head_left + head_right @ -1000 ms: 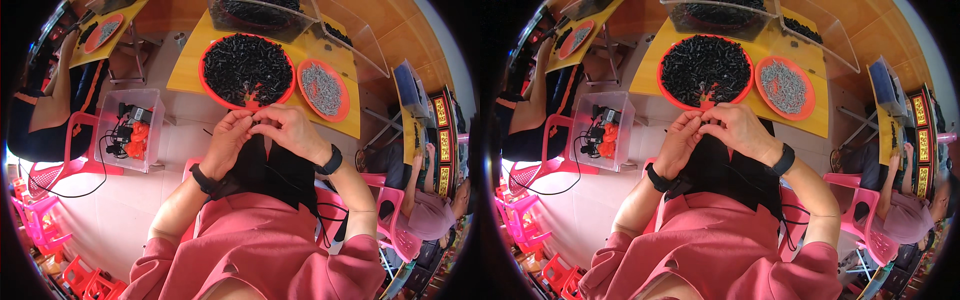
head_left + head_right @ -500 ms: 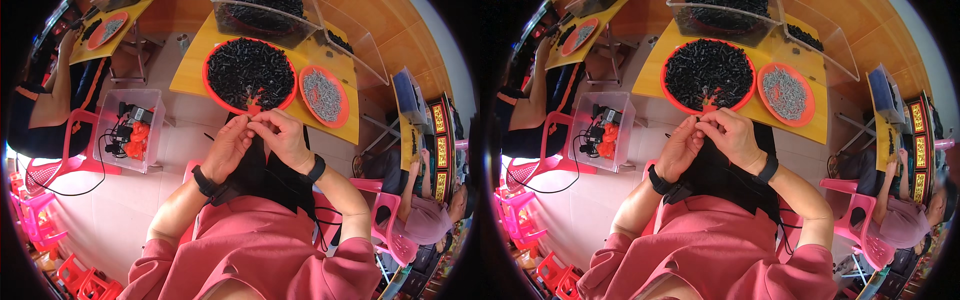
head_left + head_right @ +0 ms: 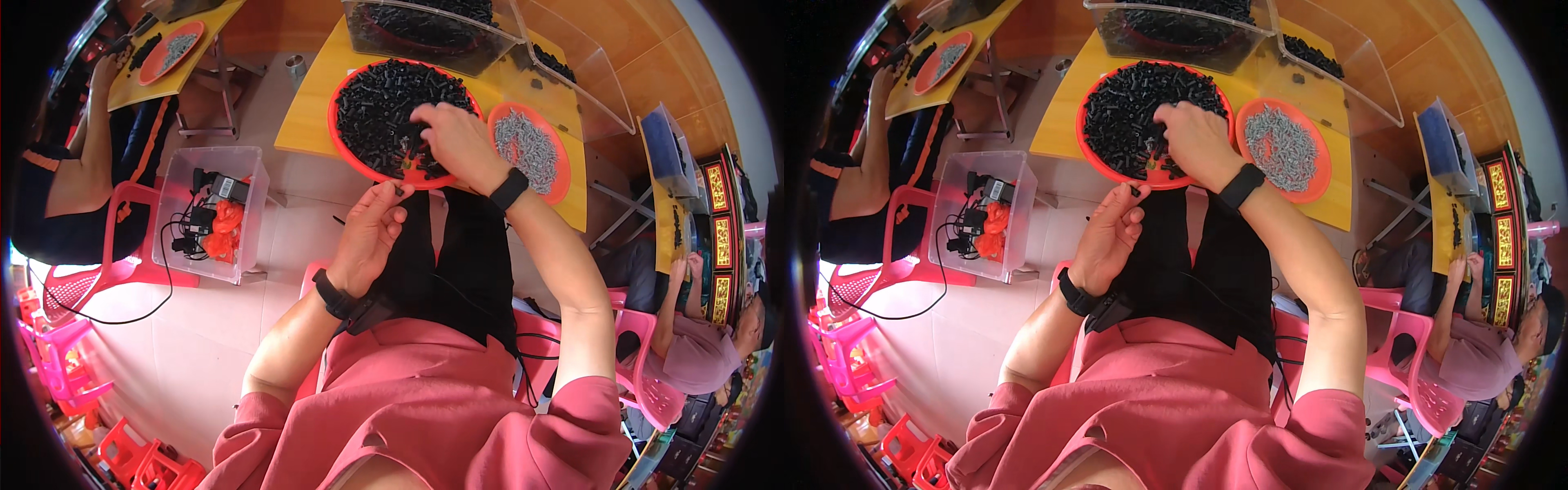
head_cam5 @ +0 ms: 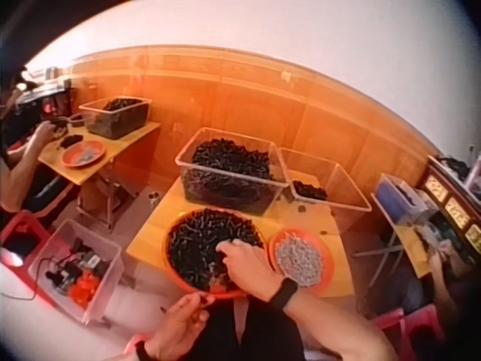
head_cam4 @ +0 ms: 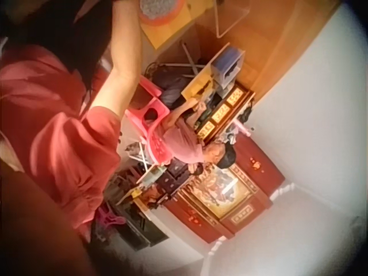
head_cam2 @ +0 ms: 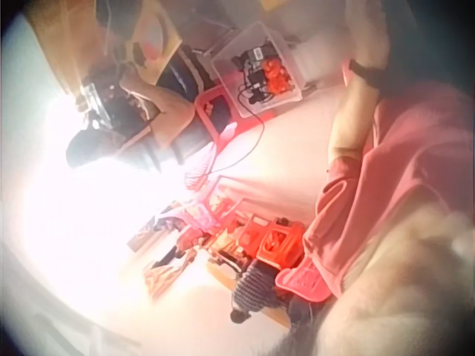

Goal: The person assembles small components by fitting pieces from a tray together by hand, wipes their hands with a tissue, and fits more components together.

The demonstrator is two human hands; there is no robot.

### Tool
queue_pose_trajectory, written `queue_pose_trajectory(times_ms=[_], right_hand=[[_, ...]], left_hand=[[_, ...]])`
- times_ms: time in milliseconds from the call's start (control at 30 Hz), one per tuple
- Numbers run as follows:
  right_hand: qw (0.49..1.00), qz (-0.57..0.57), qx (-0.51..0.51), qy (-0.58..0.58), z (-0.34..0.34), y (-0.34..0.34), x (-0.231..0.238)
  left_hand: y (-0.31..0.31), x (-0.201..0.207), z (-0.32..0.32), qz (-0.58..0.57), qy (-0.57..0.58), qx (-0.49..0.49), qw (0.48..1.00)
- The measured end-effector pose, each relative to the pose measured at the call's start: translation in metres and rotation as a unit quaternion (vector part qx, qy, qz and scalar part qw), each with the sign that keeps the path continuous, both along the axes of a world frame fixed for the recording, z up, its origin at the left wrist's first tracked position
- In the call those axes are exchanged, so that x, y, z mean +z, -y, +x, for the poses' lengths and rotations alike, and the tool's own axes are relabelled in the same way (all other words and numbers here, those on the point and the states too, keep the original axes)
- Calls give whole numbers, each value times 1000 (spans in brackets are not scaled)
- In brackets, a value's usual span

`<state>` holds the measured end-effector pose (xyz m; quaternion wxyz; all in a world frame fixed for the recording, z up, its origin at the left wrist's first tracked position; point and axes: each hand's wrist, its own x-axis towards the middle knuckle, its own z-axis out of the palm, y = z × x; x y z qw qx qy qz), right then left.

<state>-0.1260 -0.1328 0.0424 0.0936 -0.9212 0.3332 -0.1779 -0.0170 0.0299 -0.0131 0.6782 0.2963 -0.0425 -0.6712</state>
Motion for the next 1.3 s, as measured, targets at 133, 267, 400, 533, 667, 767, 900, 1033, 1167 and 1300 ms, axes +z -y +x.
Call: queue_pose_trajectory(times_ms=[133,267,400,533,667,767,900,1033,1167,1300], right_hand=[[999,15,-22,-23,-6,10,6],[999,32,1,-38,-10,9,1],[998,15,27,-45,-5,10,-6],[998,-25,50,-8,-3,11,-10],[950,276,2,148,-15,5,3],[881,406,4,244,-19,-7,9],[860,431,24,273,-26,-47,21],[862,440,29,249,-34,-81,19],[864,414,46,284,-34,-96,18],[872,397,36,283,-32,-99,20]], left_hand=[[1,1,0,-4,-1,-1,1000],[1,1,1,-3,15,-7,1000],[1,1,0,-1,21,-7,1000],[0,0,1,-4,17,-5,1000],[0,2,0,-10,3,-1,1000],[0,1,2,-17,3,2,1000],[2,0,2,-41,6,18,999],[1,0,2,-55,32,28,998],[0,6,-2,-79,69,24,994],[0,7,-6,-85,100,27,991]])
